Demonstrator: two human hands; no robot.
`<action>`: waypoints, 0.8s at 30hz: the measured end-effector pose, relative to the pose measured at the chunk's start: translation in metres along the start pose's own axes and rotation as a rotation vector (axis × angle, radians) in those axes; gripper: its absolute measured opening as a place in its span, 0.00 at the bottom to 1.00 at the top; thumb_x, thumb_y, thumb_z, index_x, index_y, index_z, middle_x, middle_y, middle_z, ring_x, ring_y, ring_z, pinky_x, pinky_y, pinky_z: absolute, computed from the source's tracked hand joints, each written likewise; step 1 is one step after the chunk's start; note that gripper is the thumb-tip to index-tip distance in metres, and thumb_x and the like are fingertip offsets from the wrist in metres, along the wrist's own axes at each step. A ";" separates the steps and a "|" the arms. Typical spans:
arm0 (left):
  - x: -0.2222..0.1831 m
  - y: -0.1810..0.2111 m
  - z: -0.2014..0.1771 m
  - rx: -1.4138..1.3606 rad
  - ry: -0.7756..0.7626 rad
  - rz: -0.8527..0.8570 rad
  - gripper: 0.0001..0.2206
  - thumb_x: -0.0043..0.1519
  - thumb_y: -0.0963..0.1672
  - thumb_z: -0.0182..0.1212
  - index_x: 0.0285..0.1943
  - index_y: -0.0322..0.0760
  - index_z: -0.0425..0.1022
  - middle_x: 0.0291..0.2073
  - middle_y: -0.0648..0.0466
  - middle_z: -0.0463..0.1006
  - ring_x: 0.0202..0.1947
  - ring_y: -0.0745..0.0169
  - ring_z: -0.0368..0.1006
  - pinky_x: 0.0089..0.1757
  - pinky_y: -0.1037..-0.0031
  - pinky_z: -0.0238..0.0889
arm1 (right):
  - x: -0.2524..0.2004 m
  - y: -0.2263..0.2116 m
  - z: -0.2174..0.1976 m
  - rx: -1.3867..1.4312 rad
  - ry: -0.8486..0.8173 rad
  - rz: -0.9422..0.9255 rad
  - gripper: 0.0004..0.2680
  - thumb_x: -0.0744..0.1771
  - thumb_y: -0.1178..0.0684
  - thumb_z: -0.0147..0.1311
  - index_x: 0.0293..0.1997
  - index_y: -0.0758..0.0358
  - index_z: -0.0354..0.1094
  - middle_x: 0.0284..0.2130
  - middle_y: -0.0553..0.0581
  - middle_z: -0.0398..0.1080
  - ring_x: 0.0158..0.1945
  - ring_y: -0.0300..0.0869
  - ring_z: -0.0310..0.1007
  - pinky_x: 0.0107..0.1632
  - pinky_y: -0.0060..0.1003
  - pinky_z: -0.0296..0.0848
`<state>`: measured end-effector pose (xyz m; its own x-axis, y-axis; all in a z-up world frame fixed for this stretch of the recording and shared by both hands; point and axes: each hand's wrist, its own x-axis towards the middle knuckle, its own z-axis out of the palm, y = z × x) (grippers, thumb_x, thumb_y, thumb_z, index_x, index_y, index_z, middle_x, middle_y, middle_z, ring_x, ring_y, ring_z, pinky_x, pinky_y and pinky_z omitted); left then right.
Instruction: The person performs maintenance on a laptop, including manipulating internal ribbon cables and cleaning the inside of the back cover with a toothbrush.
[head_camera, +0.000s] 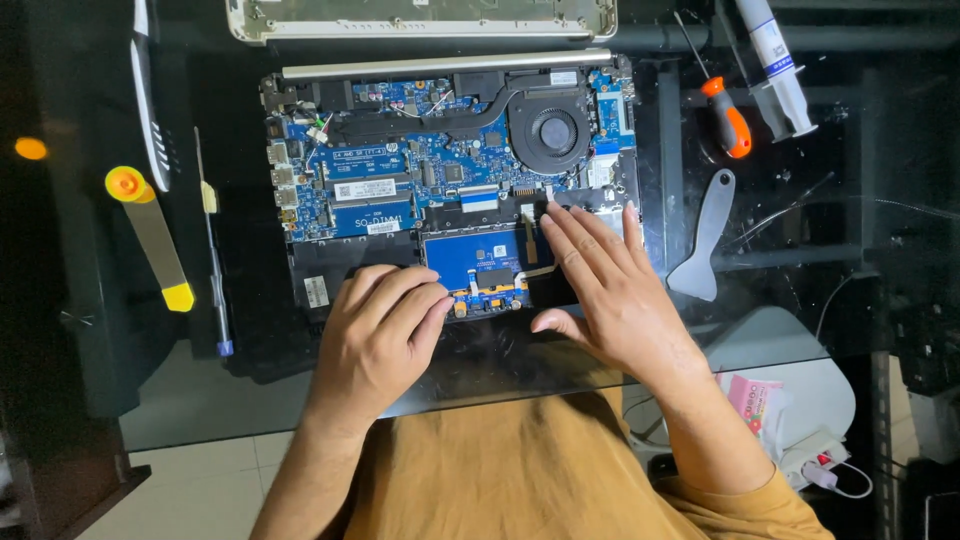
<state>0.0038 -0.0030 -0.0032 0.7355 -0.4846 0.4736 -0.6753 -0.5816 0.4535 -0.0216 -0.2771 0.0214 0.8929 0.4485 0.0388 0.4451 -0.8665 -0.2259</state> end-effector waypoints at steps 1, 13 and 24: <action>0.000 0.000 0.000 -0.006 -0.001 -0.001 0.04 0.63 0.40 0.70 0.43 0.35 0.81 0.44 0.52 0.82 0.43 0.53 0.72 0.42 0.66 0.67 | 0.000 0.000 0.000 0.008 -0.001 0.000 0.34 0.68 0.28 0.43 0.76 0.68 0.48 0.73 0.65 0.56 0.75 0.58 0.55 0.75 0.69 0.42; 0.030 0.017 -0.017 -0.053 -0.041 0.008 0.05 0.65 0.40 0.66 0.47 0.32 0.78 0.45 0.49 0.80 0.42 0.51 0.72 0.46 0.66 0.67 | 0.009 0.001 -0.003 0.112 0.058 -0.002 0.30 0.68 0.30 0.42 0.69 0.71 0.56 0.69 0.67 0.60 0.70 0.58 0.60 0.74 0.66 0.45; 0.095 -0.008 0.023 0.253 -0.292 0.351 0.19 0.64 0.38 0.57 0.66 0.37 0.72 0.61 0.54 0.73 0.57 0.54 0.66 0.50 0.62 0.63 | 0.004 0.007 0.014 0.146 0.125 -0.015 0.29 0.68 0.30 0.42 0.63 0.73 0.60 0.69 0.68 0.59 0.67 0.59 0.62 0.74 0.66 0.49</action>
<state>0.0799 -0.0594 0.0211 0.4767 -0.8197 0.3176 -0.8758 -0.4738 0.0917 -0.0155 -0.2779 0.0063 0.8917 0.4227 0.1621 0.4522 -0.8150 -0.3624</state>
